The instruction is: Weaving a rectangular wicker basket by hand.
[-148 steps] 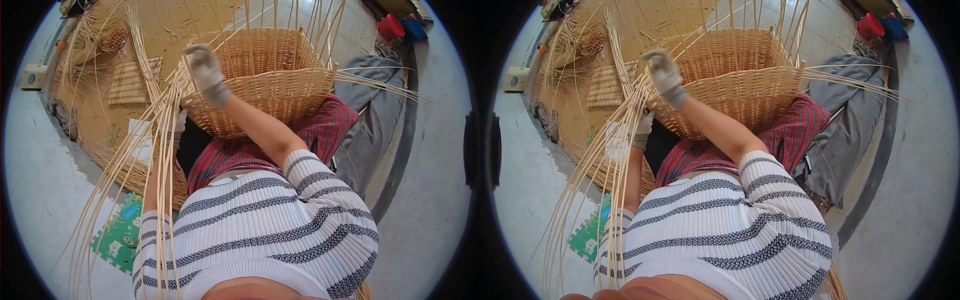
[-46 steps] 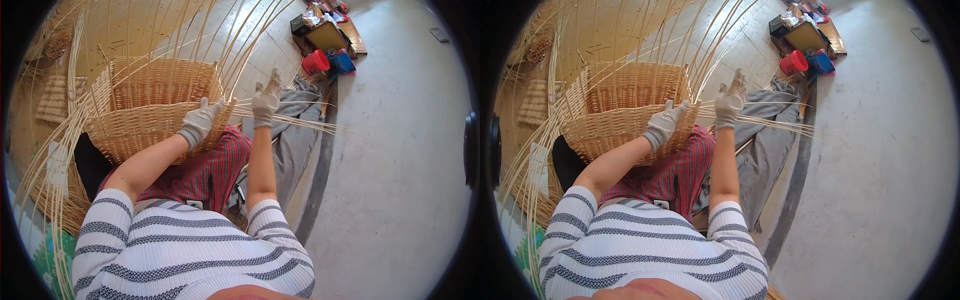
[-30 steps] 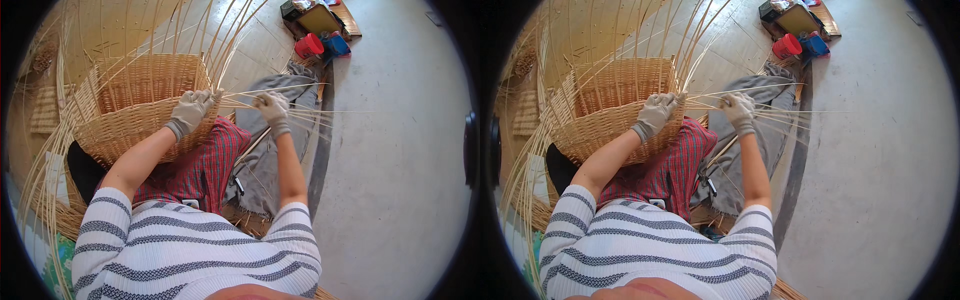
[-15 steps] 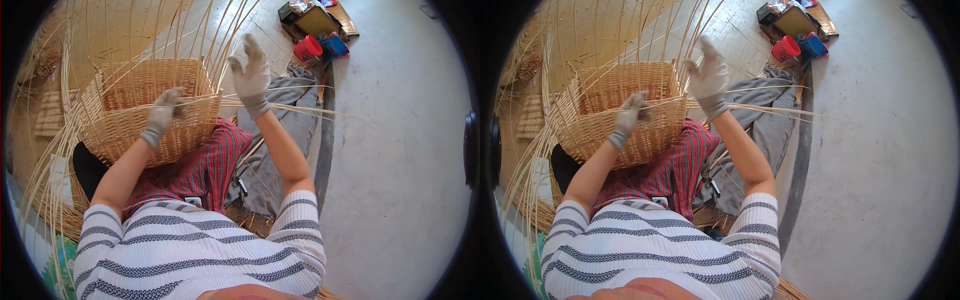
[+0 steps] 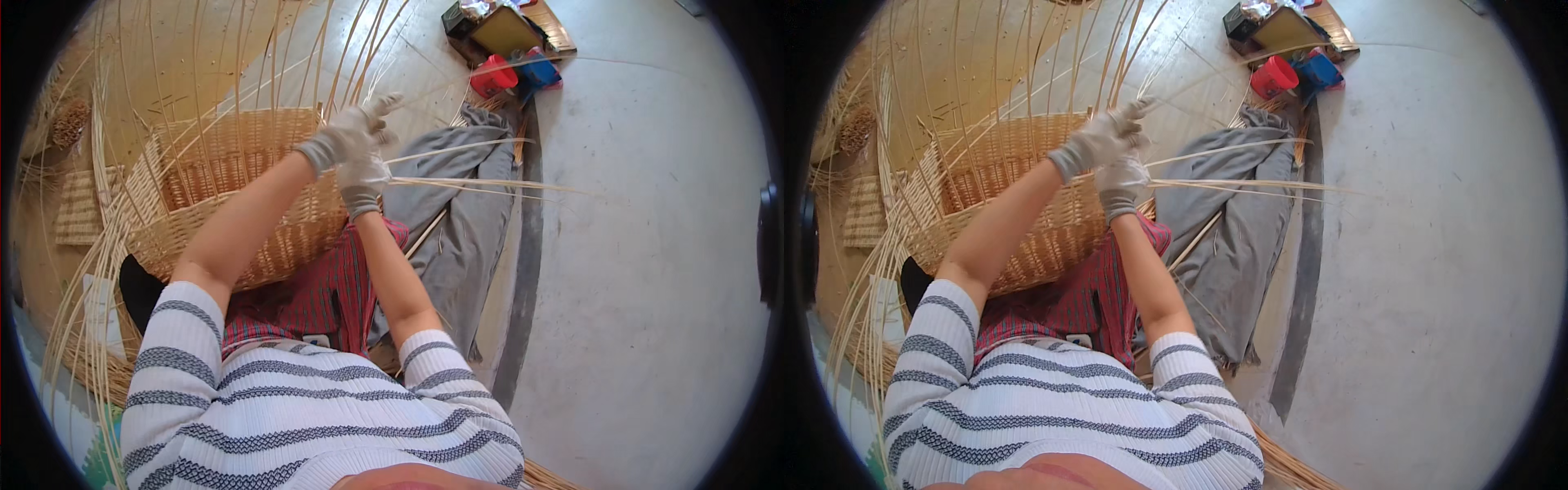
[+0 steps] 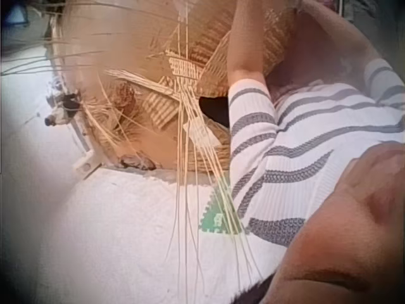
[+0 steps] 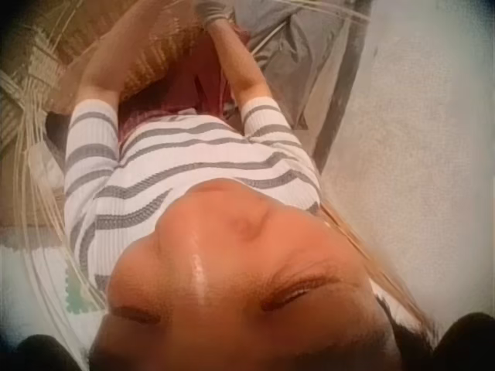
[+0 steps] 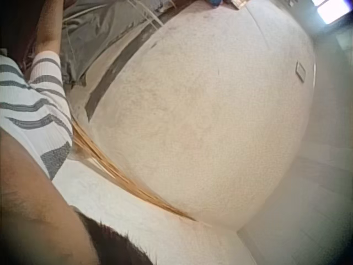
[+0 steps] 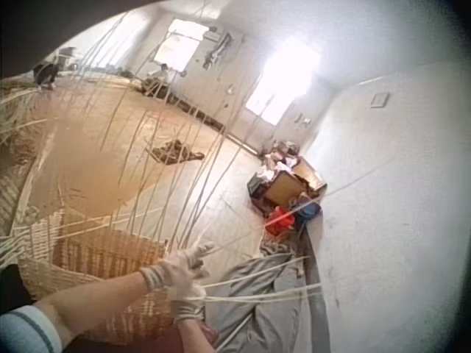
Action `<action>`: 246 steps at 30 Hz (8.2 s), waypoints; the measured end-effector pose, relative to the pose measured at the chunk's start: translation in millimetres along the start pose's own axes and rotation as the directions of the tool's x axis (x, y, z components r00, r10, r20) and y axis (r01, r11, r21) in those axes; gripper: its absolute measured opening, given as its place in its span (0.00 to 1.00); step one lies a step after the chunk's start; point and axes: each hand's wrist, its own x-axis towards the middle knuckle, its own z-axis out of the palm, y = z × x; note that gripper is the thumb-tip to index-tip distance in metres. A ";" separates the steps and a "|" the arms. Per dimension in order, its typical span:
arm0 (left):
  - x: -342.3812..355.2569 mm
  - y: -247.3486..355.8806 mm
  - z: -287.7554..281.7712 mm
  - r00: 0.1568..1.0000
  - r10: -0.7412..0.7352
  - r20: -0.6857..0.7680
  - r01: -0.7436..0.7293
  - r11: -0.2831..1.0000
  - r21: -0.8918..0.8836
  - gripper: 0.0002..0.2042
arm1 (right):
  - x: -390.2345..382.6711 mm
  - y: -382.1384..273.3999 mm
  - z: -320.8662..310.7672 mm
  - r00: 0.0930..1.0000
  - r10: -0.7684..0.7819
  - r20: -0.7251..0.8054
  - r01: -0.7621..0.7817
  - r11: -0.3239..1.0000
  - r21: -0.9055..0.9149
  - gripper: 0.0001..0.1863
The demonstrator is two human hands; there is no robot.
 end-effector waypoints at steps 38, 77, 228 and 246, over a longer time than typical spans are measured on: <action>-348.5 -18.3 -328.9 0.695 -0.204 -0.690 0.099 0.977 -0.189 0.11 | -141.6 -286.5 -115.3 0.615 -0.785 0.071 0.231 0.266 0.936 0.11; -328.2 -113.7 -287.8 0.274 -0.904 -0.329 0.625 0.427 -0.654 0.27 | -48.7 -355.9 -41.4 0.952 -0.302 0.048 -0.061 -0.032 0.998 0.41; -414.4 -69.3 -230.2 0.488 -0.546 -0.681 0.542 0.801 -0.254 0.12 | -183.2 -249.1 -99.7 0.215 -0.924 -0.315 0.492 -0.177 0.853 0.11; -295.5 -62.6 -254.3 0.750 -0.453 -0.482 0.607 0.762 0.228 0.25 | -96.9 -255.6 -26.9 0.964 0.080 0.255 -0.255 -0.015 0.967 0.06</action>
